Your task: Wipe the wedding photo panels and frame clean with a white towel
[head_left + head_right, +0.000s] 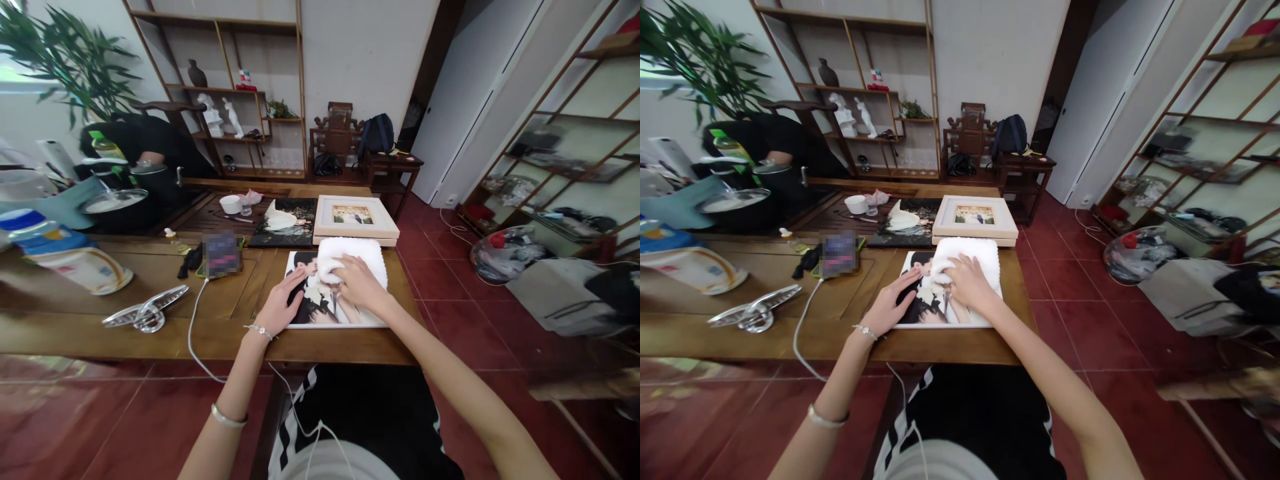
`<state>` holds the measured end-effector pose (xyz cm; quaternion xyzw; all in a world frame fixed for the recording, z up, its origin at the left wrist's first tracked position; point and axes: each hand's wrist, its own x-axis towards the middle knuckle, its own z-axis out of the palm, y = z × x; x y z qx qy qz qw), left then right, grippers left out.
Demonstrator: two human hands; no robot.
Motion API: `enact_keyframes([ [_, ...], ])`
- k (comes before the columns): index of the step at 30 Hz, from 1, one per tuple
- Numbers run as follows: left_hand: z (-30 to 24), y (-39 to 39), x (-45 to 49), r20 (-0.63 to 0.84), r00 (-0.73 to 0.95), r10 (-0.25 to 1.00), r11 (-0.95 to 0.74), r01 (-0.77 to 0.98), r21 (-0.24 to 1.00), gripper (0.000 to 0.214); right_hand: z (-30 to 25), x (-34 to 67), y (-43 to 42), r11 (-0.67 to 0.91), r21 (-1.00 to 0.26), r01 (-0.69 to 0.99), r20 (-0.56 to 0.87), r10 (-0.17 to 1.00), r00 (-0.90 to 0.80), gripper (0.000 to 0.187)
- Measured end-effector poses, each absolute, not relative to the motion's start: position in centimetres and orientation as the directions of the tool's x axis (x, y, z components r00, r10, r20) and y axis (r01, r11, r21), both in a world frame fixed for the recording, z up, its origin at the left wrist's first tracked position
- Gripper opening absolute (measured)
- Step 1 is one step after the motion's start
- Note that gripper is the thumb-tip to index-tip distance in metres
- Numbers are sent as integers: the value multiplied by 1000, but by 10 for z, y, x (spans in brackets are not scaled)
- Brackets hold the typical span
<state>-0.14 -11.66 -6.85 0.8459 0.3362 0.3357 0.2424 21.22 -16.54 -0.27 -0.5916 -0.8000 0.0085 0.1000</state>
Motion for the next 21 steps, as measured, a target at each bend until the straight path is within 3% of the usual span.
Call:
enact_keyframes([
  [6, -63, -122, -1, 434, 510, 743, -639, 345, 688, 45, -9, 192, -172, 350, -100, 931, 139, 932, -336, 46],
  [13, -60, -126, -3, 504, 490, 711, -680, 300, 669, 49, -10, 174, -231, 591, -107, 800, 83, 807, -585, 35],
  [17, -57, -127, -2, 490, 513, 705, -683, 302, 666, 48, -4, 187, -257, 687, -183, 703, 37, 719, -694, 34],
  [21, -58, -124, 0, 442, 570, 693, -692, 355, 628, 42, 8, 214, -273, 631, -296, 717, 95, 766, -635, 48],
])
